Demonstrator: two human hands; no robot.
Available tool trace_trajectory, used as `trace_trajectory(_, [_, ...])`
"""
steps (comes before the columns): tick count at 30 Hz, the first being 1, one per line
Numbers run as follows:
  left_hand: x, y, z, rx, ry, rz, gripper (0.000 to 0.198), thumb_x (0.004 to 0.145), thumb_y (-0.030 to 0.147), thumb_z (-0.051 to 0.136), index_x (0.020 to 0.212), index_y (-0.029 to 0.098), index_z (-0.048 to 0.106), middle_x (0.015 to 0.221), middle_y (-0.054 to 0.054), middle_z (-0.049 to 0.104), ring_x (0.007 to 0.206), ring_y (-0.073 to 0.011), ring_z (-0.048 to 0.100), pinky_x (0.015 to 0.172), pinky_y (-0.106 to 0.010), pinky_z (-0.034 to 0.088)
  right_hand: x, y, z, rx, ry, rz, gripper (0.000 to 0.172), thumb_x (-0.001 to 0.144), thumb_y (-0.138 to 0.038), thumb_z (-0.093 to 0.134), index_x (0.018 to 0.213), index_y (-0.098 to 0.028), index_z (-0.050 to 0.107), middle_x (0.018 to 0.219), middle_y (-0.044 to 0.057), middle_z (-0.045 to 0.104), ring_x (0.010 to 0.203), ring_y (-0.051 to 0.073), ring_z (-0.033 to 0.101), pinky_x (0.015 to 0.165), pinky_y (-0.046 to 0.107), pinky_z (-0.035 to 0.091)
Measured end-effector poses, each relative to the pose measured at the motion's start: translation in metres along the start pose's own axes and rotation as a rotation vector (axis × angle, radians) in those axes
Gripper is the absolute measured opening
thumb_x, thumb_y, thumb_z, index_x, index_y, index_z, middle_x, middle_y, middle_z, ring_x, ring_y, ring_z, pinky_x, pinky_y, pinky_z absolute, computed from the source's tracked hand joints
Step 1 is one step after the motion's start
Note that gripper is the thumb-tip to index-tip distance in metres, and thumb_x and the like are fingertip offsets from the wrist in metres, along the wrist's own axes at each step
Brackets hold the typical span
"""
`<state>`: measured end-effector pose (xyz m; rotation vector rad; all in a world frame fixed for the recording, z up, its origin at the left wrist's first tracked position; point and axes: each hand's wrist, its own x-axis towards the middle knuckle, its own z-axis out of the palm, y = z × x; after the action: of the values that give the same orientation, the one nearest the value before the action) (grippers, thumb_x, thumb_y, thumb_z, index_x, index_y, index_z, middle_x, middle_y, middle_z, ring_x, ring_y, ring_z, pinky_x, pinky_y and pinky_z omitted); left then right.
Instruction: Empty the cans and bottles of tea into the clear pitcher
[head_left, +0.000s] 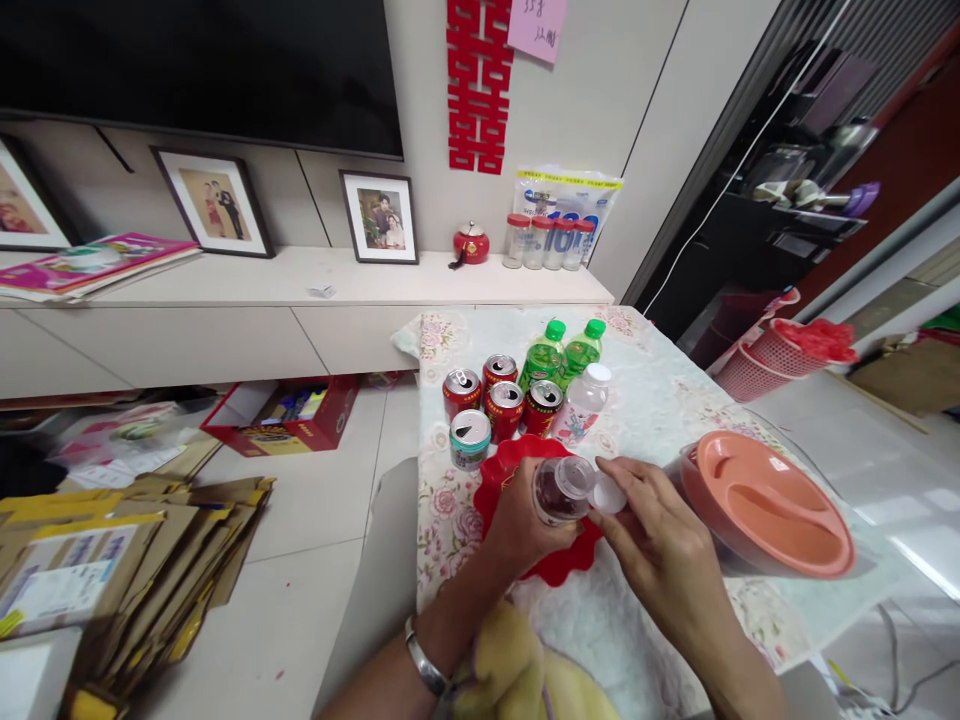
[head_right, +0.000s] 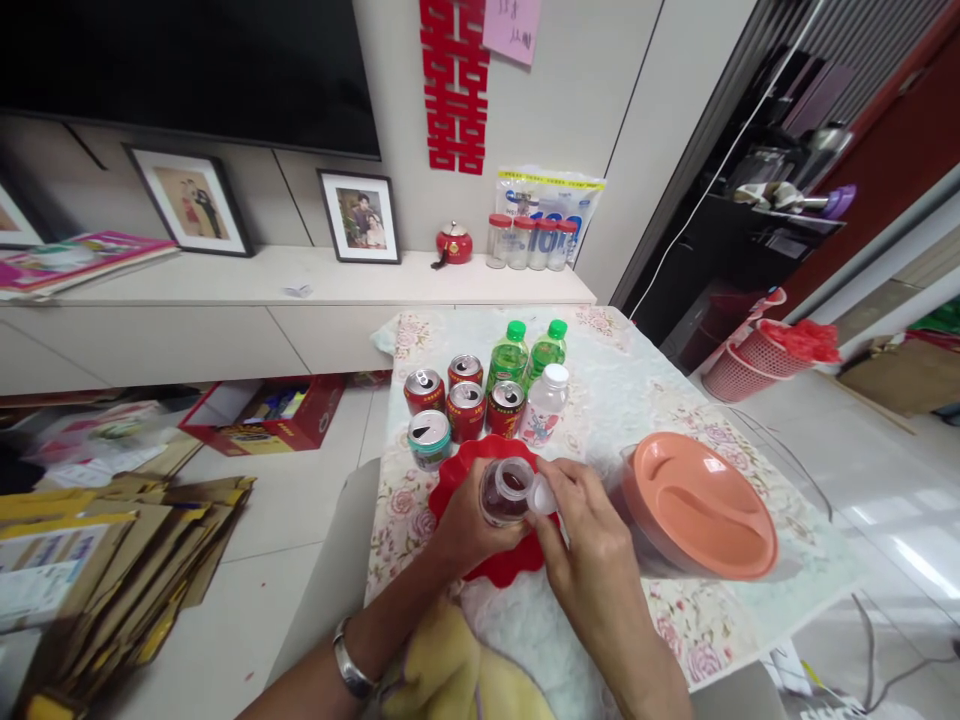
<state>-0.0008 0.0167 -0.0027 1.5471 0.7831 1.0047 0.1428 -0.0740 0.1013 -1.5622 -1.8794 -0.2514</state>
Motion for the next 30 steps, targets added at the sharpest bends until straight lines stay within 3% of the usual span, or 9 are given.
trace_trajectory(9, [0.000, -0.002, 0.003, -0.046, 0.005, -0.022, 0.063, 0.061, 0.022, 0.090, 0.113, 0.023, 0.055, 0.107, -0.006, 0.073, 0.095, -0.0266, 0.073, 0.083, -0.041, 0.059, 0.021, -0.003, -0.011, 0.071, -0.121, -0.035, 0.038, 0.103, -0.020, 0.058, 0.140, -0.022, 0.050, 0.124, 0.008, 0.066, 0.116, 0.017, 0.068, 0.097, 0.027, 0.058])
trace_trajectory(16, [-0.001, -0.004, 0.002, 0.003, 0.011, -0.024, 0.061, 0.061, 0.024, 0.089, 0.112, 0.024, 0.055, 0.106, -0.005, 0.072, 0.094, -0.0262, 0.071, 0.079, -0.039, 0.058, 0.047, -0.004, -0.028, 0.101, -0.426, -0.058, 0.047, 0.104, -0.015, 0.047, 0.149, -0.031, 0.047, 0.126, 0.007, 0.059, 0.110, 0.016, 0.066, 0.090, 0.031, 0.061])
trace_trajectory(20, [-0.001, -0.002, 0.001, 0.029, 0.019, -0.021, 0.061, 0.062, 0.026, 0.088, 0.111, 0.024, 0.054, 0.107, -0.005, 0.071, 0.095, -0.0267, 0.071, 0.079, -0.040, 0.058, 0.059, -0.004, -0.034, 0.099, -0.534, -0.081, 0.049, 0.104, -0.013, 0.043, 0.148, -0.034, 0.048, 0.133, 0.006, 0.058, 0.119, 0.019, 0.061, 0.096, 0.036, 0.060])
trace_trajectory(26, [-0.001, -0.001, 0.002, 0.026, 0.032, -0.027, 0.061, 0.061, 0.030, 0.090, 0.109, 0.025, 0.053, 0.105, -0.005, 0.072, 0.095, -0.0296, 0.072, 0.078, -0.043, 0.060, 0.069, -0.003, -0.033, 0.093, -0.598, -0.103, 0.029, 0.102, -0.013, 0.041, 0.119, -0.025, 0.062, 0.124, 0.009, 0.062, 0.110, 0.022, 0.063, 0.092, 0.042, 0.061])
trace_trajectory(30, [-0.001, -0.001, 0.002, 0.006, 0.028, -0.042, 0.060, 0.061, 0.029, 0.090, 0.109, 0.026, 0.053, 0.104, -0.004, 0.072, 0.093, -0.0278, 0.072, 0.076, -0.040, 0.060, 0.072, -0.004, -0.035, 0.092, -0.647, -0.064, 0.024, 0.103, -0.018, 0.038, 0.107, -0.022, 0.062, 0.115, 0.010, 0.060, 0.099, 0.021, 0.063, 0.086, 0.042, 0.060])
